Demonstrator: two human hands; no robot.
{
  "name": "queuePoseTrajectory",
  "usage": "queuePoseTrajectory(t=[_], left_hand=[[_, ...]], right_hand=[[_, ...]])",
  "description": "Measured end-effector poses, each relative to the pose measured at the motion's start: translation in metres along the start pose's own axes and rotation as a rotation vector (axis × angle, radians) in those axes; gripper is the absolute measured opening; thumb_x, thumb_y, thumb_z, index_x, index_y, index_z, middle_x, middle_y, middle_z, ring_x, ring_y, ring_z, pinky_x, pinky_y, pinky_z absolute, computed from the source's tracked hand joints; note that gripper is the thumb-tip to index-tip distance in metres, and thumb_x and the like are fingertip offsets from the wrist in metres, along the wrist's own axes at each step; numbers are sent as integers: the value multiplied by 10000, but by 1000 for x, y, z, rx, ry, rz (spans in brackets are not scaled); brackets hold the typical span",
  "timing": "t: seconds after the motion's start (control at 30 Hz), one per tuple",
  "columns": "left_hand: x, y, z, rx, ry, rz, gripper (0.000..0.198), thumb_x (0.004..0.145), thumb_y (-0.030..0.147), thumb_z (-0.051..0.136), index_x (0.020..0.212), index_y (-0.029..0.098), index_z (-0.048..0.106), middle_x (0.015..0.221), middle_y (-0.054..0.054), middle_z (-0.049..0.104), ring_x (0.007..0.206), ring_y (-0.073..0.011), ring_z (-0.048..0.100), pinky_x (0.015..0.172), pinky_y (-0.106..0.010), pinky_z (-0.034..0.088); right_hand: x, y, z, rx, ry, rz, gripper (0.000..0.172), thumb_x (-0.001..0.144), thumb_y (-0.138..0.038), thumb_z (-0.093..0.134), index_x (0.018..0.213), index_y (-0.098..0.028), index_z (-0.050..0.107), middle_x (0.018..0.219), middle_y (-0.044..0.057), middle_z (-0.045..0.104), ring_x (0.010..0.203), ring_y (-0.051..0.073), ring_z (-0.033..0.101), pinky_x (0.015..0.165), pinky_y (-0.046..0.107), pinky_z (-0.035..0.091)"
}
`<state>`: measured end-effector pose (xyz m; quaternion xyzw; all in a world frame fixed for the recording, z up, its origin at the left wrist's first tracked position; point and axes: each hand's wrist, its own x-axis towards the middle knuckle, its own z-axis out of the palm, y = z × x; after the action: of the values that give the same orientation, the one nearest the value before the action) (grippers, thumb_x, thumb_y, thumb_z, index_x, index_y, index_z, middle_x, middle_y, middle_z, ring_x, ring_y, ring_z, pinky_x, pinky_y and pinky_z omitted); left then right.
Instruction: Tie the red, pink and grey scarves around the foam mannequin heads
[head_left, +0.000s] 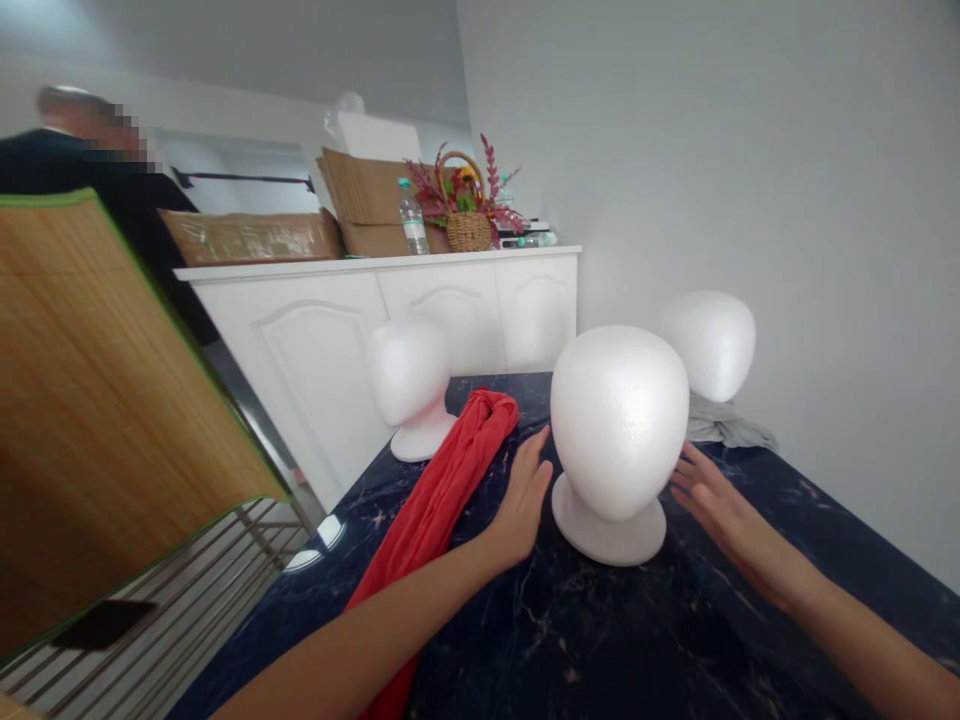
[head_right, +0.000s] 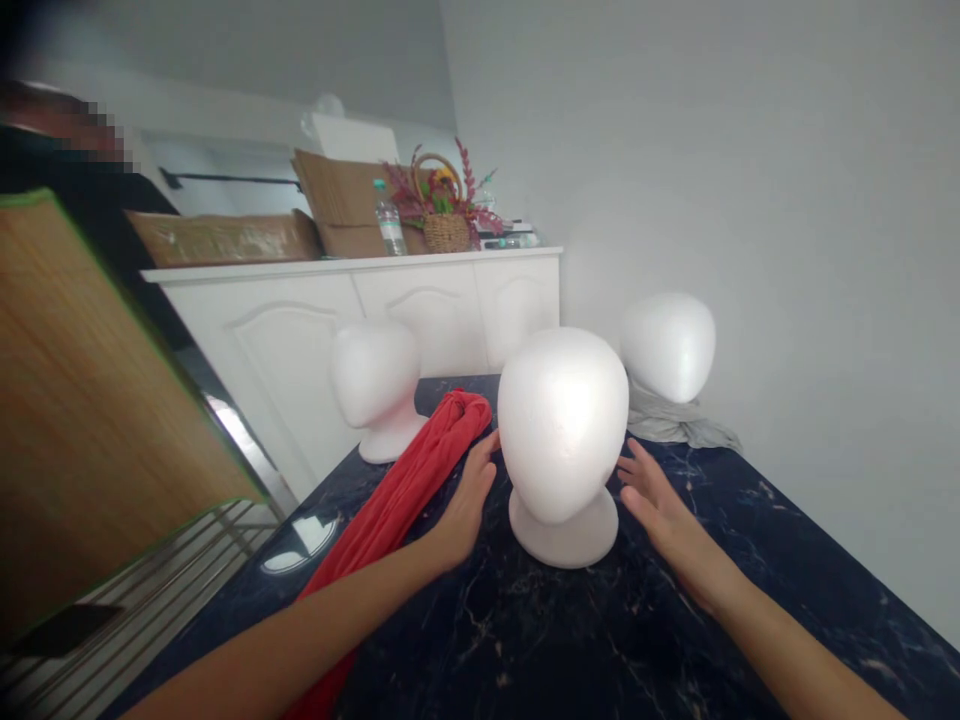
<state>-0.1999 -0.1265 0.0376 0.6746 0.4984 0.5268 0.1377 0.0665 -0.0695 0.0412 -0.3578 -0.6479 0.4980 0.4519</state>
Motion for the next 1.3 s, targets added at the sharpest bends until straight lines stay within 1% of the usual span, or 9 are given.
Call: queuePoseTrajectory(t=[0.1,0.17,0.33,0.53,0.7,0.87,1.0,1.2,1.3], left_hand=[[49,-20,-35,438,-39,151,415,918,177,373,1290,240,545,1358,-55,553,1309,-214,452,1158,-396,327],[91,-41,-56,800,-175,119,440,895,111,347,1241,247,584,1314,-39,592,1279,-190,477,1131,-350,353],[172,-106,-78,969,-275,-37,345,862,68,439,1077,193,677,1237,-102,640,1222,-246,535,1057,-407,417],[203,-168,-65,1125,-400,-213,320,926,297,563,1218,168,592,1228,-100,623,1137,-245,590,951,-472,493],[209,-184,-60,1265,-391,-234,318,928,389,558,1128,149,618,1178,-97,625,1101,-235,593,952,-471,488],[203,-169,-62,1323,-386,-113,282,924,337,570,1127,147,614,1222,-97,602,1148,-241,564,970,-473,474],[207,-135,-66,1338,-414,-19,233,943,249,526,1132,144,612,1120,-86,652,1069,-222,608,933,-429,482],[216,-49,-87,1425,-383,76,311,919,87,389,1175,139,558,1084,-151,659,1008,-260,633,793,-355,483],[208,6,-105,1473,-349,96,359,877,42,393,1196,133,529,1113,-164,640,1027,-270,631,782,-352,488]], right_hand=[[5,-1,-18,166,224,15,639,864,-662,457,1411,-335,405,1386,103,531,1324,271,483,1131,481,378],[9,-2,-24,231,316,15,526,883,-633,425,1310,-331,492,1270,100,596,1262,269,537,1096,469,433],[6,0,-18,95,425,-63,423,861,-545,558,1208,-305,546,1183,68,610,1159,277,570,1035,481,464],[-8,-4,-8,-28,384,-116,401,906,-508,538,1255,-312,513,1225,41,593,1134,233,550,1026,397,424],[-20,-17,-8,25,358,-182,376,919,-452,542,1262,-302,507,1198,60,604,1101,222,559,905,323,475],[-33,-24,-2,35,321,-196,341,942,-390,525,1271,-304,505,1179,61,603,1052,191,572,868,269,482],[-34,-22,5,21,265,-246,303,952,-368,515,1249,-303,511,1133,52,606,1014,165,577,845,238,493],[-34,-9,18,-8,148,-267,244,980,-304,475,1222,-296,500,1031,35,618,965,141,595,833,227,499],[-43,-7,21,-85,36,-382,234,983,-230,445,1201,-289,506,919,20,619,835,134,609,755,239,516]])
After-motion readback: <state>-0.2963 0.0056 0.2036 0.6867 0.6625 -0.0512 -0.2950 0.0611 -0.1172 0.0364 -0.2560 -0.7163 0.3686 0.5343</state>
